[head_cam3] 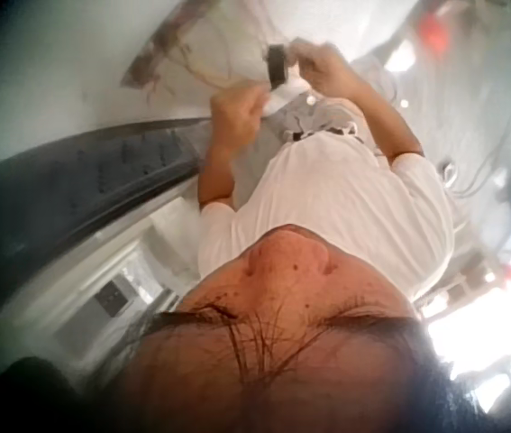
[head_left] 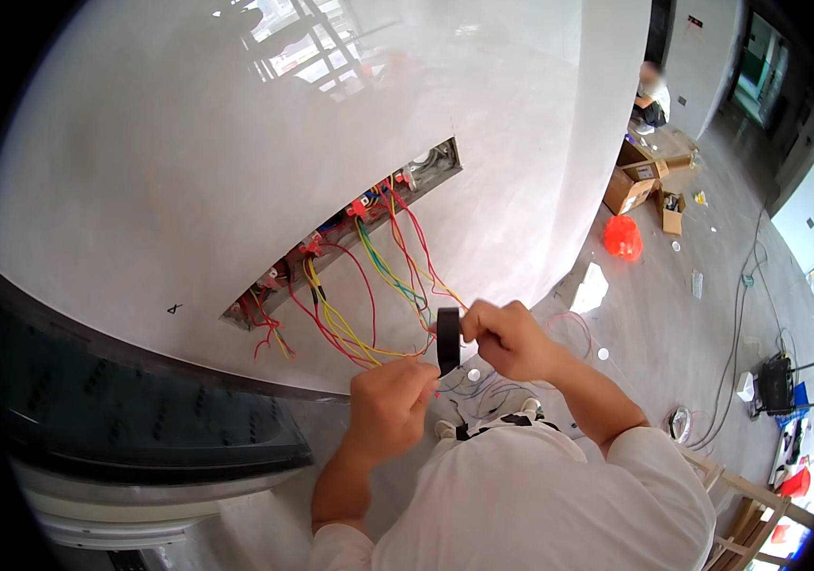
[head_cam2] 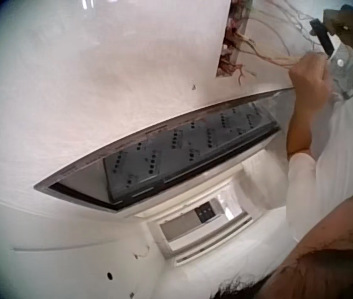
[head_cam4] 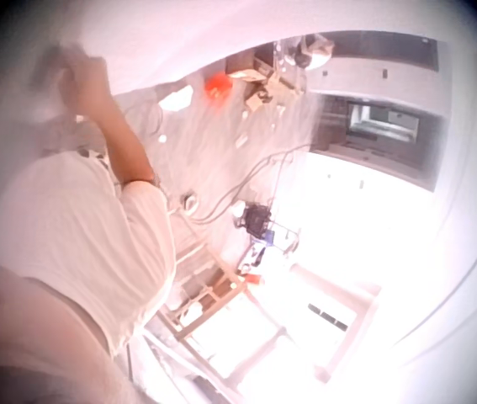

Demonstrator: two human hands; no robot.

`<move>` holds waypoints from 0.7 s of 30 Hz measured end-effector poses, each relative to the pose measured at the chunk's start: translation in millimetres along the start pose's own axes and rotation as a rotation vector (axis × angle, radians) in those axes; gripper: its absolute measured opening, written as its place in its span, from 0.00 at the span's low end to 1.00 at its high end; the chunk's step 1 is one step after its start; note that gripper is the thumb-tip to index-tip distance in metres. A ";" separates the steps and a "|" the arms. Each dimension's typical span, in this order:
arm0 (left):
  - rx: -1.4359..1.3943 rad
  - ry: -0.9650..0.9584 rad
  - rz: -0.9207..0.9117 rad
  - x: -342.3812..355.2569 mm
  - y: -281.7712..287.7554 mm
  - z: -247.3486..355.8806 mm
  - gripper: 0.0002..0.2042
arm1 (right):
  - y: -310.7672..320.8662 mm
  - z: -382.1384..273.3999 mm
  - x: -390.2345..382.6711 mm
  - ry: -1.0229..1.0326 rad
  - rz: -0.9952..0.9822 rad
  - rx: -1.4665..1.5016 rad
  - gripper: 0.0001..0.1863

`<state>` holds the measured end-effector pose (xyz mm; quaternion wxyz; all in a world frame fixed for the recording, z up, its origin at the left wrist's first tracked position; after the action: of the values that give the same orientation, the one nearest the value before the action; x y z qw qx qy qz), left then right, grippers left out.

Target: The person organizes and secures electrical wires inside a wall-mounted junction box. They use electrical tape to wrap wire connections and a tool to strip wire ends, working methodically on the exposed wiring.

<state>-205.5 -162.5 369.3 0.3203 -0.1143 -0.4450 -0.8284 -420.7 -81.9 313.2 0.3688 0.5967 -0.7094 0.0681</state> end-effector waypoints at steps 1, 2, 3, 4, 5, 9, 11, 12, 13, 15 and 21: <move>0.018 -0.021 -0.012 -0.1 -0.8 -0.7 0.05 | -0.5 -0.6 7.8 0.003 0.077 0.124 0.14; 0.036 -0.041 -0.023 0.0 -1.1 -0.8 0.05 | 2.5 -5.4 11.1 -0.074 0.065 0.329 0.13; 0.051 -0.047 -0.029 0.5 -0.8 -0.4 0.05 | 5.2 -13.0 13.7 -0.155 0.081 0.526 0.14; 0.062 -0.050 -0.030 0.6 -0.9 -0.6 0.04 | 7.3 -19.7 16.2 -0.240 0.092 0.722 0.15; 0.075 -0.051 -0.030 0.4 -0.8 -0.6 0.04 | 7.4 -22.4 17.4 -0.324 0.100 0.918 0.15; 0.104 0.062 0.033 -3.1 -0.8 0.2 0.04 | 14.4 -20.2 -8.6 -0.234 -0.127 1.165 0.15; 0.028 0.128 0.107 -0.9 0.8 3.2 0.04 | 13.0 -19.8 -12.8 -0.097 -0.247 0.860 0.13; -0.008 0.146 0.101 -1.4 3.6 3.9 0.04 | 14.5 -21.3 -13.1 -0.053 -0.297 0.670 0.13; -0.044 0.164 0.088 -2.4 6.6 5.0 0.04 | 14.8 -24.4 -13.0 -0.010 -0.336 0.482 0.13; -0.096 0.167 0.074 -3.1 7.3 4.8 0.04 | 9.8 -21.3 -9.4 -0.062 -0.316 0.182 0.14; -0.038 -0.023 -0.024 1.4 6.7 3.4 0.05 | 0.2 2.5 8.5 -0.279 -0.081 0.507 0.14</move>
<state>-202.7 -163.0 376.4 0.3030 -0.1245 -0.4342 -0.8392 -422.2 -89.9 316.6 0.1094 0.7012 -0.6893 0.1457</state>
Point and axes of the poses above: each hand's wrist, its own x-axis towards the middle knuckle, its own y-axis out of the back of the hand, z = x × y, the point moved 1 cm from there along x, towards the middle knuckle, and after that the axes turned 6 degrees about y, right-handed, at the moved point
